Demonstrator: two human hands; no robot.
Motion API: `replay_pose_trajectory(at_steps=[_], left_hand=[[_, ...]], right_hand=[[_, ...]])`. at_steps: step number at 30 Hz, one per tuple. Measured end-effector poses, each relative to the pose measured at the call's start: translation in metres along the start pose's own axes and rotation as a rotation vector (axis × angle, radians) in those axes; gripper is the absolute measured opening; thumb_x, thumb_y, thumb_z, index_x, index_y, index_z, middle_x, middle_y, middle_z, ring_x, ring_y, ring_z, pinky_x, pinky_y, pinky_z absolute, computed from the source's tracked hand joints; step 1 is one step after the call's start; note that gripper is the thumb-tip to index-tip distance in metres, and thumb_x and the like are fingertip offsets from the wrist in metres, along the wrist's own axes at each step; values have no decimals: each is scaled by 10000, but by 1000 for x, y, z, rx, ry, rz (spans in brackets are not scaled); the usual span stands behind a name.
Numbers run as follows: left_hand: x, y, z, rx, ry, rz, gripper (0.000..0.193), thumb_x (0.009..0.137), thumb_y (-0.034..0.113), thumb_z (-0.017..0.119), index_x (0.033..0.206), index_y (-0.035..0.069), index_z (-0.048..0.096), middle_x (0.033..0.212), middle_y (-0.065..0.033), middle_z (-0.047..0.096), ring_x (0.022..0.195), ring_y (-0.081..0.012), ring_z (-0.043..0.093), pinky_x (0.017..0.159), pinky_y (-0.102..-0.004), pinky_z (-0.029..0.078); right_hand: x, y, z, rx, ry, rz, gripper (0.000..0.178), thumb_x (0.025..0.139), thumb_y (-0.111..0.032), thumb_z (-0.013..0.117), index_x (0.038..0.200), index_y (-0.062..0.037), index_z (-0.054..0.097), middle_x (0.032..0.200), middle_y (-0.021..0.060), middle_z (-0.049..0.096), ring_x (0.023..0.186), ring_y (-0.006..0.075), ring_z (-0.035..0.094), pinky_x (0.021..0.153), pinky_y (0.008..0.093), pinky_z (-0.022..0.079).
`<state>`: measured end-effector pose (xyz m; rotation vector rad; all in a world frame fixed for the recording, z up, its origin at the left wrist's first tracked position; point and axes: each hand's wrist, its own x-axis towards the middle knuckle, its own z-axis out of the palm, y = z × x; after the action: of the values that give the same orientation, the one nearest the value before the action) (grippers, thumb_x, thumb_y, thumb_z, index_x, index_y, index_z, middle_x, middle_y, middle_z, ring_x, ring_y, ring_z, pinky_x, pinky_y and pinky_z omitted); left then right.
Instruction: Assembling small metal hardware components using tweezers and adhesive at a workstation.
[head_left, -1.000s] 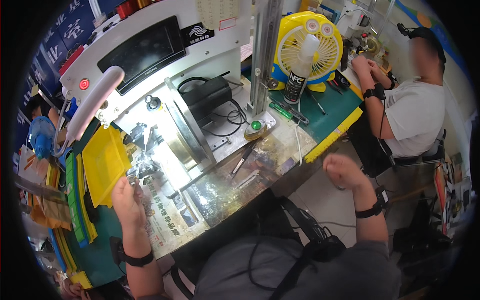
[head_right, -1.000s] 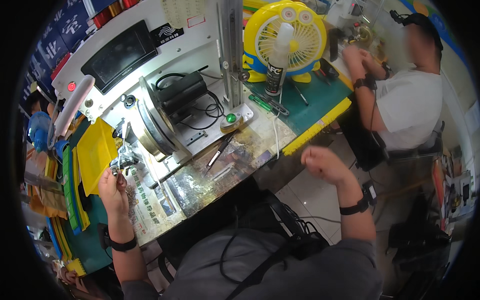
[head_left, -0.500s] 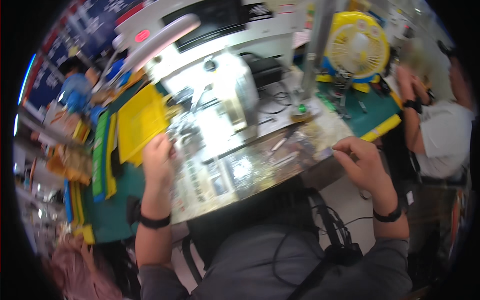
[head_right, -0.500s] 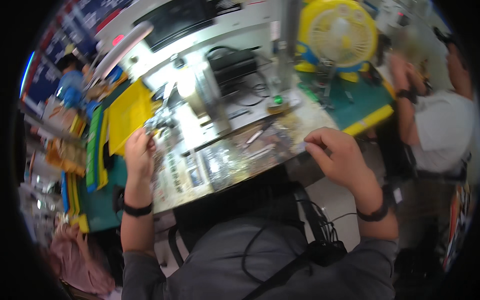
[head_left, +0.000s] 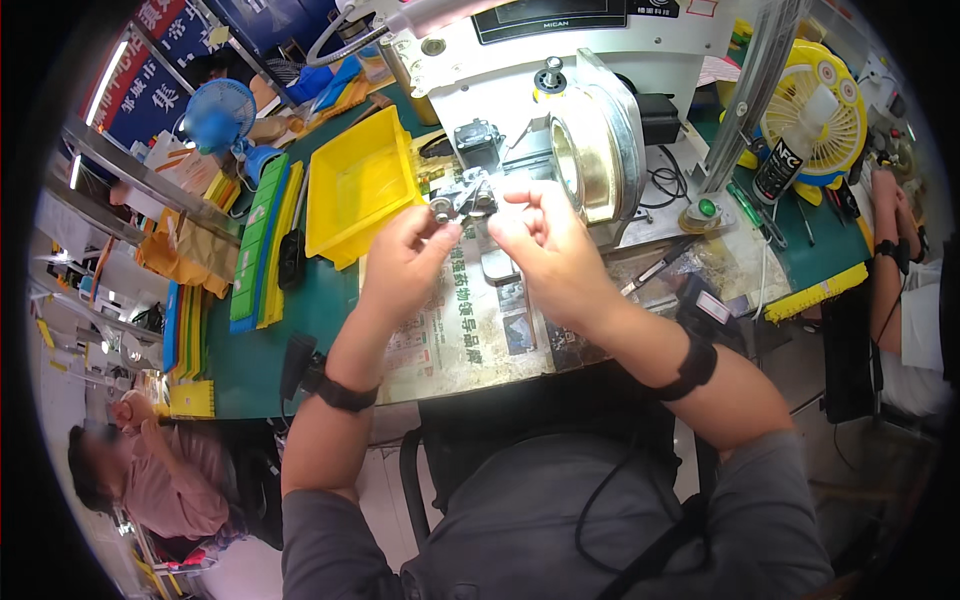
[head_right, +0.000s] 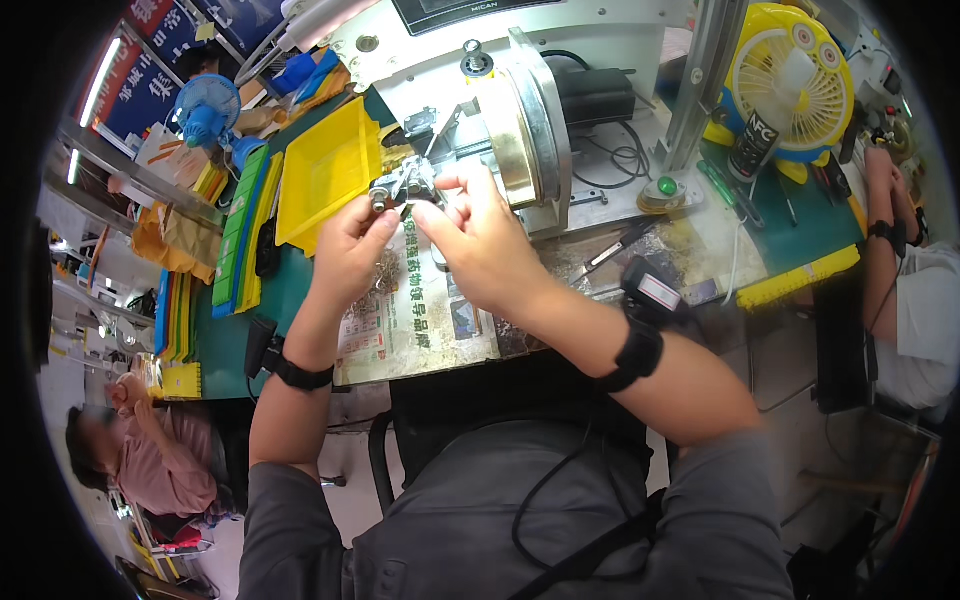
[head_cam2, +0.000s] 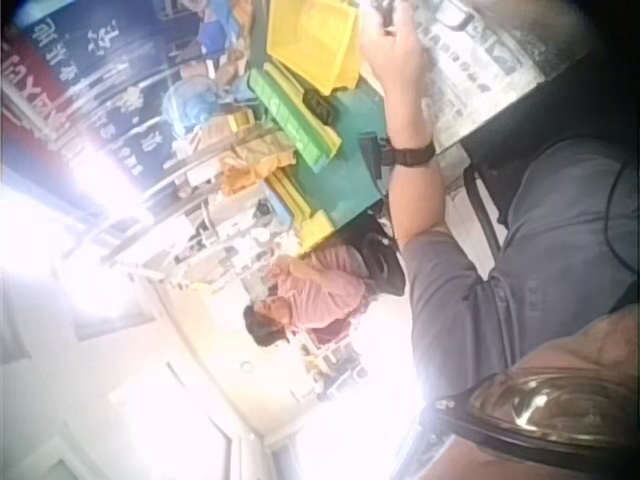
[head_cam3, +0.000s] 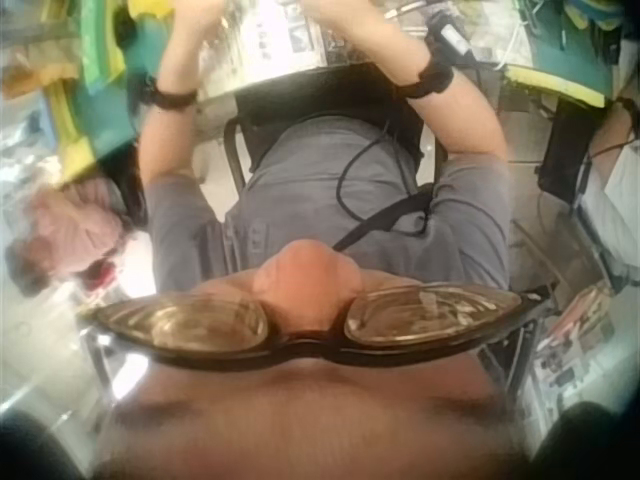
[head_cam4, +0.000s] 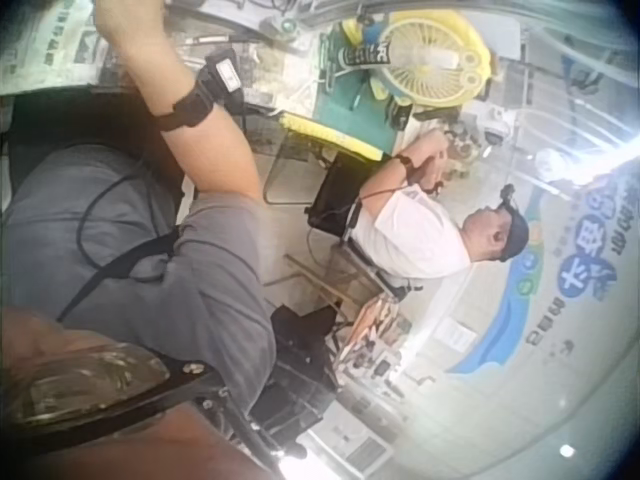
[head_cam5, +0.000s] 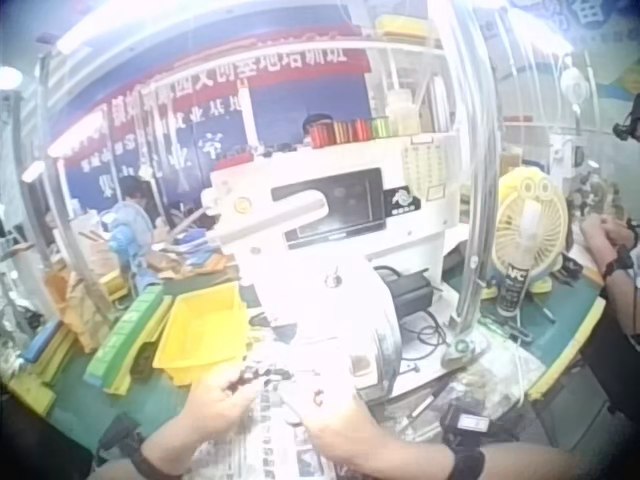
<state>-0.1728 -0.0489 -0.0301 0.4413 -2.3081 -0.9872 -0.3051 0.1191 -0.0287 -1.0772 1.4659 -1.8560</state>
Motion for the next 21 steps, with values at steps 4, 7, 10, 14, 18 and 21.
replay_pose_trajectory(at_steps=[4,7,10,14,18,21], left_hand=[[0,5,23,-38,-56,35,306,1012,244,582,872,29,748,772,-177,665,747,-343,617,676,-408,476],[6,-5,19,299,-28,224,301,1001,254,595,874,31,753,767,-168,664,736,-359,598,675,-446,470],[5,1,11,318,-17,252,303,987,268,613,863,33,759,768,-164,671,747,-368,598,680,-462,469],[8,-3,16,214,-93,159,291,979,264,614,882,28,754,777,-166,643,763,-372,607,688,-464,472],[0,21,5,499,-139,61,283,964,280,628,960,22,743,865,-184,658,832,-377,635,712,-454,495],[-17,25,18,533,33,172,313,957,281,635,1083,3,704,916,-191,664,852,-375,644,739,-452,512]], right_hand=[[23,8,18,88,163,-71,218,986,-154,607,1110,24,579,798,18,550,672,85,521,614,252,440],[35,19,11,-528,214,-552,88,938,-25,568,978,18,634,786,38,527,582,112,486,553,252,417],[33,14,11,-590,190,-538,180,839,-40,608,997,43,631,906,183,580,798,303,609,690,388,498],[34,21,10,-557,180,-545,281,765,-24,601,1039,37,613,902,188,560,762,352,574,660,416,477],[13,13,14,-10,158,-132,202,948,-93,561,1125,-4,600,776,63,517,634,149,489,555,282,403],[5,-9,19,433,114,67,184,1051,-155,526,1163,-30,602,677,-18,463,538,40,395,473,208,327]])
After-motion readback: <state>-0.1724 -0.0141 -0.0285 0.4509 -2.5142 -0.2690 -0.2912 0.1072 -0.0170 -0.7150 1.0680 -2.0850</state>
